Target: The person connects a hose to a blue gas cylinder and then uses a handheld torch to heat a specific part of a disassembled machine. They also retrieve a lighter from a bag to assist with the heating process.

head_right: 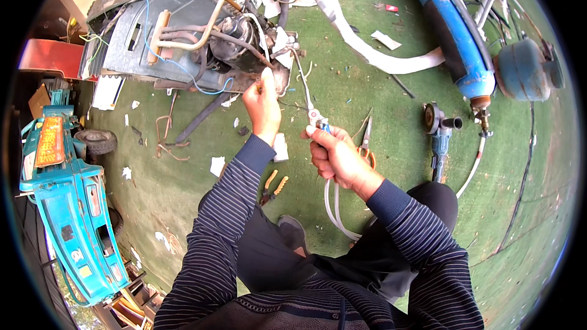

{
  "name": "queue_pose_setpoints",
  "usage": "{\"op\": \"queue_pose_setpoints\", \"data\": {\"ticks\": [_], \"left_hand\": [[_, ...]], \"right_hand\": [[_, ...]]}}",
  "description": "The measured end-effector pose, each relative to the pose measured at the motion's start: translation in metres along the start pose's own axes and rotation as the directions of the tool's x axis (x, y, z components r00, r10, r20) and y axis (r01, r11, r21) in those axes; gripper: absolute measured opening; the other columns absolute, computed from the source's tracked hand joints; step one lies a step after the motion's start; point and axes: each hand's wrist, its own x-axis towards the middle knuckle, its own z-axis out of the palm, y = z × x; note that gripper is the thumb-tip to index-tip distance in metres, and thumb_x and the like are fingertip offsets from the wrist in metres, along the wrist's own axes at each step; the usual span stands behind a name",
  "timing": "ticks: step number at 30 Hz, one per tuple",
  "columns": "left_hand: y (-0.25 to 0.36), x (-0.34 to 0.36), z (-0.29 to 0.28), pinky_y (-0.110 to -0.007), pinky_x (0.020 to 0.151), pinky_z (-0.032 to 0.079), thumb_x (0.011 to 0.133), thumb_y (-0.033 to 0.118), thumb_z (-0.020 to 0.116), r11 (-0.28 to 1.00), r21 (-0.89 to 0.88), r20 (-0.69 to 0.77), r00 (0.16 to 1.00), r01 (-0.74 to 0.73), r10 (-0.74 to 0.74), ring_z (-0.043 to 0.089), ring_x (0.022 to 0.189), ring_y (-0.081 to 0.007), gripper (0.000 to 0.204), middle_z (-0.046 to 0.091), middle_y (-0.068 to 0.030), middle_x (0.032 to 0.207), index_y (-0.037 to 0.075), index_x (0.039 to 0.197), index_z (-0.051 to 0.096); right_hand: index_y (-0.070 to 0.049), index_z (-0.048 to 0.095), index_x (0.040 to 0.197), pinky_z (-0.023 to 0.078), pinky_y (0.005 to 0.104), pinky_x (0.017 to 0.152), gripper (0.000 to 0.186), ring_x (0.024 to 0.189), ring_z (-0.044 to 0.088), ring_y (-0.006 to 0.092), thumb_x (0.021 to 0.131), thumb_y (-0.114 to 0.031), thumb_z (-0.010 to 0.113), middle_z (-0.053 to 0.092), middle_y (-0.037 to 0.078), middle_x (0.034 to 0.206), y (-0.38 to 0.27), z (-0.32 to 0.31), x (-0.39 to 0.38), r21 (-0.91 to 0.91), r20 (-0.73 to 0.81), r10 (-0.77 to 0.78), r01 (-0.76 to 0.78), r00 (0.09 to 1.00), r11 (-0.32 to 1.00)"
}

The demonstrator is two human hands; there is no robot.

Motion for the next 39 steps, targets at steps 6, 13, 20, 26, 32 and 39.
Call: {"op": "queue_pose_setpoints", "data": {"ticks": [6, 13, 20, 26, 32, 39], "left_hand": [[-0.006, 0.004, 0.0, -0.028, 0.053, 0.028, 0.097, 0.015, 0.064, 1.0, -0.016, -0.031, 0.999, 0.02, -0.02, 0.034, 0.062, -0.0022, 0.04, 0.042, 0.01, 0.064, 0.005, 0.064, 0.045], [0.004, -0.002, -0.001, -0.026, 0.054, 0.032, 0.094, 0.008, 0.064, 0.998, -0.034, 0.009, 0.999, -0.044, 0.044, 0.038, 0.064, -0.0017, 0.028, 0.047, 0.0094, 0.068, 0.005, 0.069, 0.051], [0.006, -0.001, -0.003, -0.026, 0.055, 0.034, 0.094, 0.005, 0.065, 0.998, -0.057, 0.037, 0.999, -0.018, 0.02, 0.039, 0.064, -0.0018, 0.029, 0.046, 0.0098, 0.069, 0.005, 0.07, 0.049], [0.012, -0.001, -0.007, -0.026, 0.054, 0.032, 0.096, 0.011, 0.066, 0.997, -0.004, 0.011, 0.997, -0.081, 0.081, 0.038, 0.063, -0.0017, 0.033, 0.045, 0.0099, 0.067, 0.006, 0.069, 0.048], [0.006, 0.0, -0.008, -0.026, 0.053, 0.031, 0.098, 0.016, 0.067, 0.998, -0.035, 0.023, 0.998, -0.056, 0.057, 0.036, 0.062, -0.002, 0.036, 0.045, 0.0099, 0.066, 0.006, 0.069, 0.05], [0.006, 0.001, -0.011, -0.025, 0.053, 0.031, 0.097, 0.014, 0.067, 0.998, -0.062, -0.006, 1.0, -0.014, 0.013, 0.04, 0.062, -0.0014, 0.028, 0.052, 0.0093, 0.069, 0.006, 0.072, 0.057]], "right_hand": [[-0.008, 0.062, 0.108, 0.02, 0.0234, 0.039, 0.022, 0.046, 0.023, 0.0045, 0.106, -0.029, 0.056, 0.028, -0.009, 0.062, 0.003, 0.003, 0.002, 0.008, 0.018, 0.012, -0.012, 1.0, 1.0], [-0.008, 0.062, 0.103, 0.022, 0.0241, 0.038, 0.021, 0.045, 0.025, 0.0038, 0.105, -0.029, 0.058, 0.03, -0.009, 0.06, 0.001, 0.005, 0.001, 0.018, 0.042, 0.0, -0.001, 0.999, 1.0], [-0.008, 0.062, 0.103, 0.021, 0.0239, 0.038, 0.021, 0.045, 0.025, 0.0035, 0.104, -0.029, 0.06, 0.03, -0.01, 0.06, 0.001, 0.005, 0.002, 0.02, 0.035, -0.009, 0.009, 0.999, 1.0], [-0.008, 0.062, 0.103, 0.021, 0.0236, 0.039, 0.02, 0.046, 0.025, 0.0033, 0.104, -0.028, 0.06, 0.03, -0.01, 0.06, 0.006, 0.005, 0.003, 0.003, 0.041, -0.005, 0.004, 0.999, 1.0], [-0.009, 0.061, 0.107, 0.021, 0.0237, 0.039, 0.022, 0.045, 0.024, 0.0042, 0.105, -0.031, 0.059, 0.029, -0.009, 0.062, 0.014, 0.0, 0.005, -0.005, 0.096, 0.02, -0.019, 0.995, 1.0], [-0.011, 0.059, 0.106, 0.02, 0.024, 0.039, 0.021, 0.045, 0.024, 0.0042, 0.104, -0.032, 0.061, 0.029, -0.009, 0.061, 0.012, 0.006, 0.0, 0.023, 0.109, 0.008, -0.011, 0.994, 1.0]]}}
